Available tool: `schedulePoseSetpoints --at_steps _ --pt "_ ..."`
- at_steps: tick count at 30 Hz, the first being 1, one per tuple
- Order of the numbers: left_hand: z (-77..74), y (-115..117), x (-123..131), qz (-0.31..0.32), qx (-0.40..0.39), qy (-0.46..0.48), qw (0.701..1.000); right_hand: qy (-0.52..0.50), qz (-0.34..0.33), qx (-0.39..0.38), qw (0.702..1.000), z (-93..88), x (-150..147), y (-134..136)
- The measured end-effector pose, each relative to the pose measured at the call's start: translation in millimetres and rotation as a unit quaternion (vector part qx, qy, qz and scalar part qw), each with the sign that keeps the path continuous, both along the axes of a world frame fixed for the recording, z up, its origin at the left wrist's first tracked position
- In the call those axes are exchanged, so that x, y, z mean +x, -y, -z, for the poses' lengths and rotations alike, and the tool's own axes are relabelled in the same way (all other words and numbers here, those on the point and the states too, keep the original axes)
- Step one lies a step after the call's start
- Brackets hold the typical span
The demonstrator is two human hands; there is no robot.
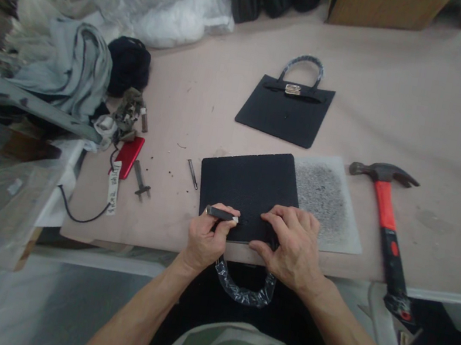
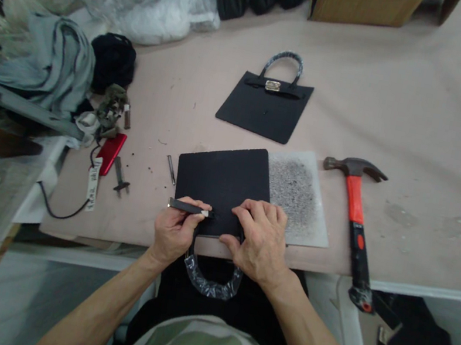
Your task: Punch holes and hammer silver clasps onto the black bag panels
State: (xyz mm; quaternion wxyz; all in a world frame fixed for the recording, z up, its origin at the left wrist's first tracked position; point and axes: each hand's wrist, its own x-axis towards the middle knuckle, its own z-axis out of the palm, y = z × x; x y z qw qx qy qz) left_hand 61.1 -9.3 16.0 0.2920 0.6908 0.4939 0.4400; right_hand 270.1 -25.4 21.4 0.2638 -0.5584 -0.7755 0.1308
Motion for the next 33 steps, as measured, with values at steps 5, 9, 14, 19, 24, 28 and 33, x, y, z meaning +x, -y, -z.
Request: schedulePoseSetpoints --at_steps 5,9,14,19,24,28,33 --pt "-6.0 -3.9 -0.2 0.012 -0.014 -0.004 1.000 0.001 0.000 -0.004 1.000 -1.6 0.6 0.8" --pt "-5.7 -4.2 1.2 0.013 -0.014 -0.005 1.000 -0.002 -0.002 -0.001 1.000 -1.9 0.6 0.9" --pt "0.4 0.4 6.2 -0.011 0.031 -0.029 0.999 0.002 -0.001 -0.004 1.000 -0.4 0.8 0.8" --pt "0.3 1.7 7.9 -0.005 0.038 -0.027 0.999 0.001 -0.001 -0.001 1.000 -0.1 1.0 1.4" --pt "-5.7 -3.0 7.5 0.012 -0.009 -0.011 1.000 0.001 0.001 -0.006 1.000 -1.9 0.8 1.2" --pt "-4.8 -3.6 5.3 0.013 -0.030 0.007 0.999 0.003 0.000 -0.005 1.000 -1.8 1.1 1.2" --pt "-0.7 -2.0 3.0 0.001 -0.042 0.026 0.999 0.001 -0.001 -0.001 1.000 -1.1 1.1 -0.1"
